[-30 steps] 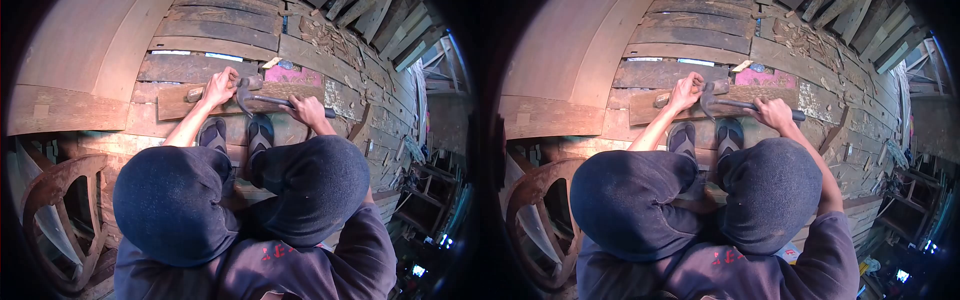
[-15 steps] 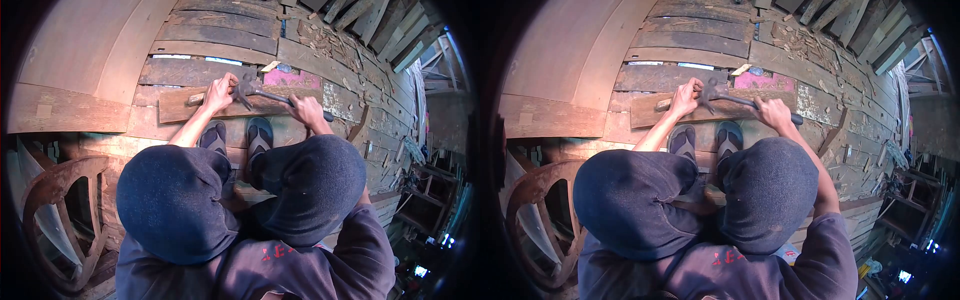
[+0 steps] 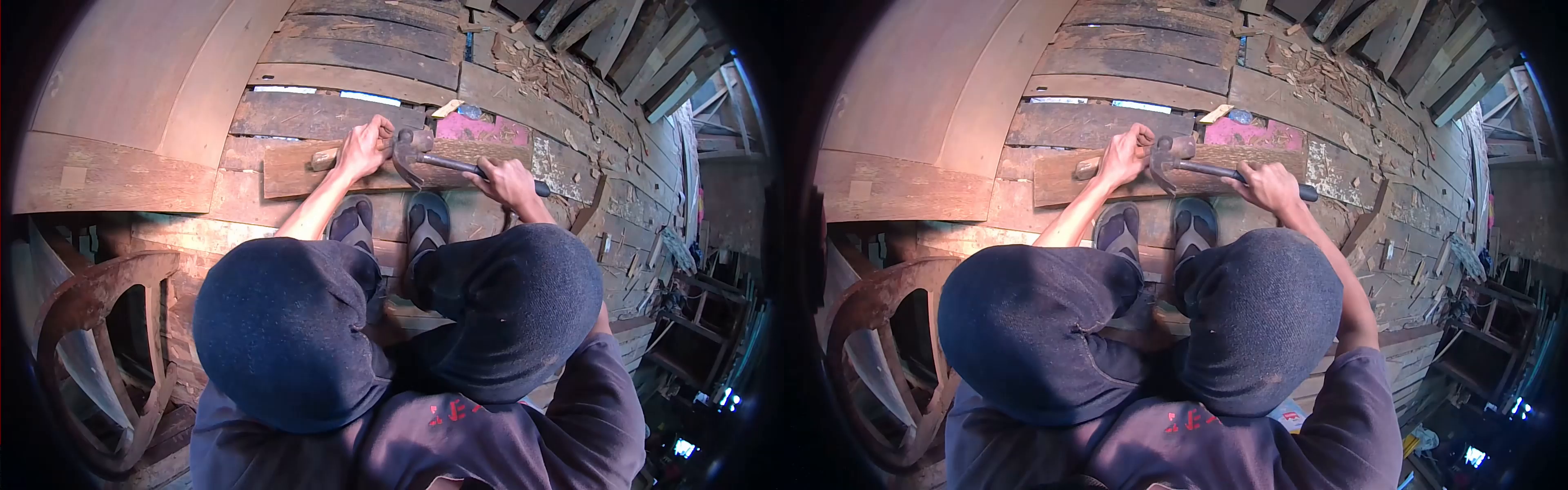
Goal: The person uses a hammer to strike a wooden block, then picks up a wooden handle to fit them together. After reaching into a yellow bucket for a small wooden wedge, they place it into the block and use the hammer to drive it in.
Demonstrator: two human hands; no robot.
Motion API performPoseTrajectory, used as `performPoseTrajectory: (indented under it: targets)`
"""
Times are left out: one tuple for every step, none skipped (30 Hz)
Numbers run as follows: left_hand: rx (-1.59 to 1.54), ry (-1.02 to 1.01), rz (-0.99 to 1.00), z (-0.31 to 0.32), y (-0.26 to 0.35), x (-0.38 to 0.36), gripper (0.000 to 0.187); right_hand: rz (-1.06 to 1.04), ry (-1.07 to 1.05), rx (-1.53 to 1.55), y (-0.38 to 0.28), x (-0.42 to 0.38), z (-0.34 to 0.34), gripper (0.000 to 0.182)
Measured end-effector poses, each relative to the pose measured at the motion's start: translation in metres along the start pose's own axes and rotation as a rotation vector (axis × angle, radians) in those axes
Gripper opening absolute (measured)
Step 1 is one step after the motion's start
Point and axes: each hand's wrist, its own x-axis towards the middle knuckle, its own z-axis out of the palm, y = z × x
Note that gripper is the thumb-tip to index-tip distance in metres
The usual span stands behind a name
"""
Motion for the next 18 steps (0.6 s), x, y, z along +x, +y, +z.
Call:
performPoseTrajectory:
  targets:
    - [-0.01, -0.011, -0.002, -0.002, 0.0, 0.003, 0.043, -0.019, 0.018, 0.002, 0.001, 0.002, -0.002, 0.051]
    - [-0.025, -0.018, -0.012, -0.001, 0.001, 0.001, 0.042, -0.045, 0.027, 0.004, 0.001, 0.001, -0.005, 0.051]
    - [-0.039, -0.031, -0.024, -0.001, 0.003, -0.003, 0.041, -0.067, 0.035, 0.01, 0.0, -0.002, -0.007, 0.051]
    - [-0.018, -0.027, -0.003, -0.002, 0.003, -0.002, 0.04, -0.103, 0.035, -0.001, -0.001, -0.004, -0.01, 0.051]
    - [0.001, -0.02, 0.016, -0.002, 0.003, -0.003, 0.04, -0.141, 0.033, -0.012, -0.001, -0.007, -0.014, 0.051]
    - [0.019, -0.013, 0.03, -0.002, 0.003, -0.004, 0.039, -0.182, 0.028, -0.022, 0.0, -0.01, -0.015, 0.051]
    - [0.026, -0.019, 0.019, -0.002, 0.003, -0.006, 0.041, -0.204, 0.024, -0.033, 0.002, -0.01, -0.015, 0.051]
    - [0.033, -0.024, 0.008, -0.002, 0.004, -0.007, 0.043, -0.227, 0.02, -0.045, 0.005, -0.008, -0.015, 0.051]
    - [0.041, -0.032, 0.002, -0.002, 0.005, -0.006, 0.044, -0.245, 0.019, -0.058, 0.009, -0.005, -0.014, 0.051]
    - [0.027, -0.009, 0.001, -0.001, 0.004, -0.005, 0.042, -0.187, -0.038, -0.092, 0.011, -0.001, -0.012, 0.052]
    - [0.013, 0.015, 0.001, 0.002, 0.001, -0.003, 0.039, -0.131, -0.025, -0.094, 0.012, 0.003, -0.009, 0.051]
    - [-0.002, 0.037, 0.0, 0.002, 0.003, -0.003, 0.037, -0.076, -0.014, -0.095, 0.013, 0.006, -0.006, 0.05]
    - [-0.009, 0.014, 0.0, 0.0, 0.003, -0.002, 0.036, -0.019, 0.001, -0.096, 0.012, 0.007, -0.003, 0.05]
    - [-0.016, -0.001, 0.0, -0.003, 0.003, 0.002, 0.036, -0.053, 0.04, -0.051, 0.013, 0.006, -0.002, 0.049]
    - [-0.028, -0.02, -0.015, -0.004, 0.006, -0.002, 0.035, -0.064, 0.02, -0.031, 0.011, 0.003, -0.006, 0.05]
    - [-0.059, -0.039, -0.061, -0.004, 0.009, -0.002, 0.036, -0.069, 0.004, -0.007, 0.007, -0.001, -0.012, 0.051]
    - [-0.038, -0.034, -0.044, -0.007, 0.009, 0.0, 0.036, -0.07, -0.002, 0.012, 0.005, -0.003, -0.015, 0.052]
    - [-0.021, -0.028, -0.027, -0.008, 0.009, 0.001, 0.037, -0.042, -0.016, 0.029, 0.005, -0.01, -0.01, 0.05]
